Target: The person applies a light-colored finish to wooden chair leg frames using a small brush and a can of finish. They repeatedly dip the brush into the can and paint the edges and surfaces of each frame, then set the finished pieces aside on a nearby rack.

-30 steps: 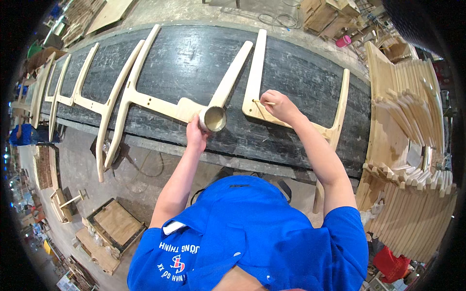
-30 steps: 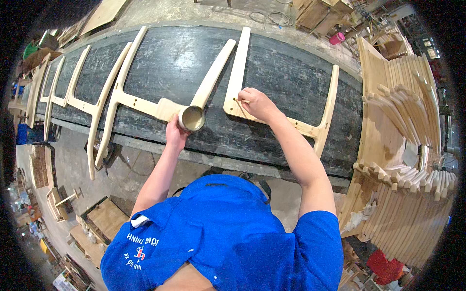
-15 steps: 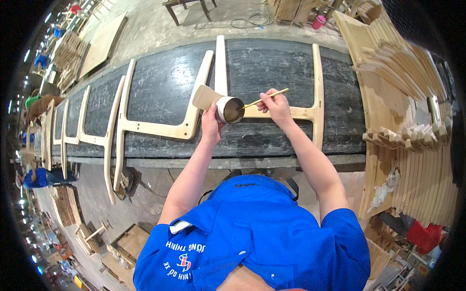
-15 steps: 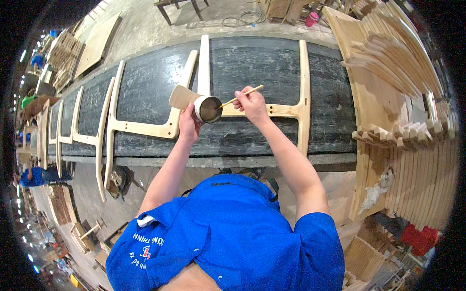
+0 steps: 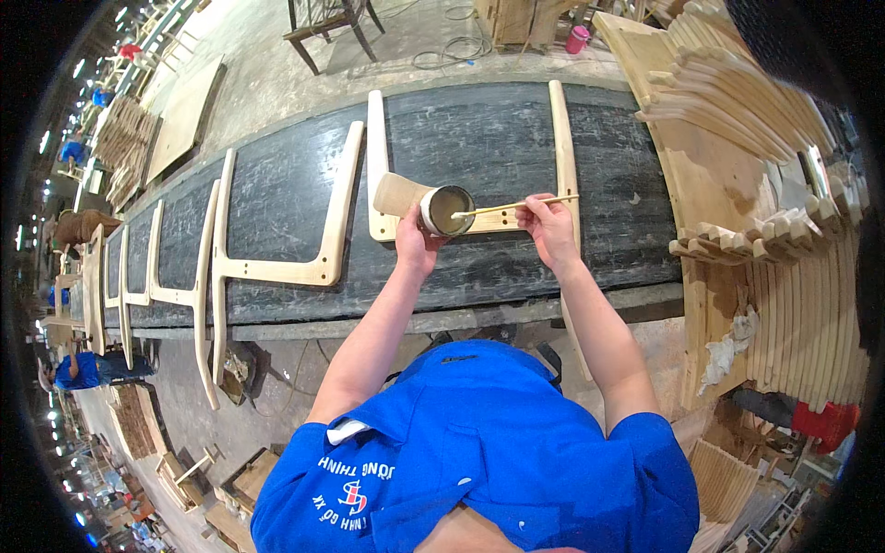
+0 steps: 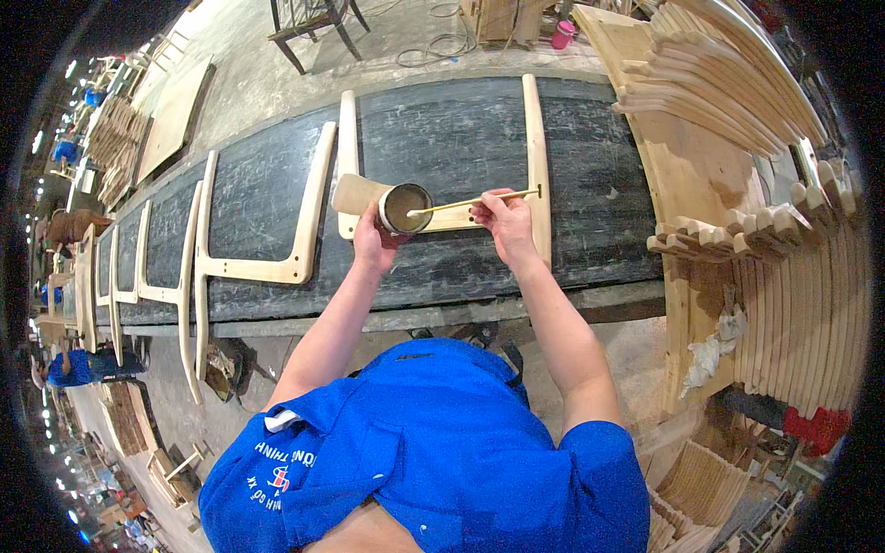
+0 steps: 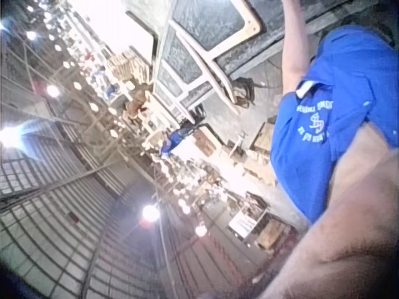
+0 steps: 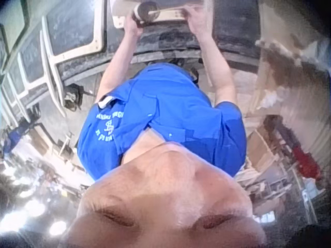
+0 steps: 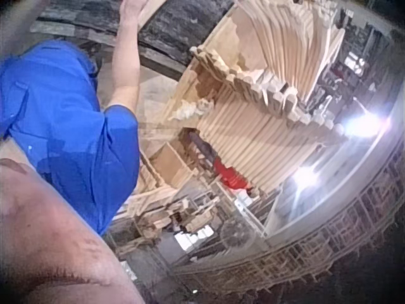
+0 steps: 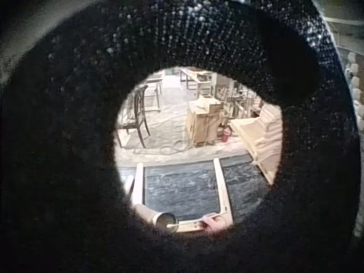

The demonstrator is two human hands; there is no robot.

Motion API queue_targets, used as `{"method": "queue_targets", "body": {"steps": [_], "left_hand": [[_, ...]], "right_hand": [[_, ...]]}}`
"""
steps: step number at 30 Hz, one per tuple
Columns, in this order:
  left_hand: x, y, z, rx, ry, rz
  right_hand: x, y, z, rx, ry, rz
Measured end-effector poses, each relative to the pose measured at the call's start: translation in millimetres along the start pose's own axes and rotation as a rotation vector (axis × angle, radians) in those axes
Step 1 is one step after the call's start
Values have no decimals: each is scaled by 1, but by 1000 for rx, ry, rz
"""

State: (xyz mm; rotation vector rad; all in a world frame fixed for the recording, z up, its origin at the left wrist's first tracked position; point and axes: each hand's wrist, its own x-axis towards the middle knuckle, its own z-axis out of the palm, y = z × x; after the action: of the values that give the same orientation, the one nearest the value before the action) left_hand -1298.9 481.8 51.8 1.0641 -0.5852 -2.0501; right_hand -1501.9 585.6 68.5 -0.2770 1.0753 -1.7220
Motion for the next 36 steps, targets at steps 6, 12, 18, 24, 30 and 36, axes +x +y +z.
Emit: {"method": "queue_targets", "body": {"steps": [6,12,18,24,30,36], "left_hand": [[6,-28,22,15,-19,-76],[20,-43,-18,-55,-15,-87],[3,-31,-76,-45,85,-85],[-22,-22,-91,-132,178,-26],[-29,-22,-102,-169,152,-20],[-30,-17,-99,-153,166,-5]], "right_hand": [[0,-6,-21,-29,195,38],[9,-39,-24,-699,22,-390],[13,-25,-13,-1410,-110,-655],[22,-13,-14,-1477,-173,-647],[33,3,-17,-1535,-208,-568],[40,-1,-15,-1437,-218,-605]]}}
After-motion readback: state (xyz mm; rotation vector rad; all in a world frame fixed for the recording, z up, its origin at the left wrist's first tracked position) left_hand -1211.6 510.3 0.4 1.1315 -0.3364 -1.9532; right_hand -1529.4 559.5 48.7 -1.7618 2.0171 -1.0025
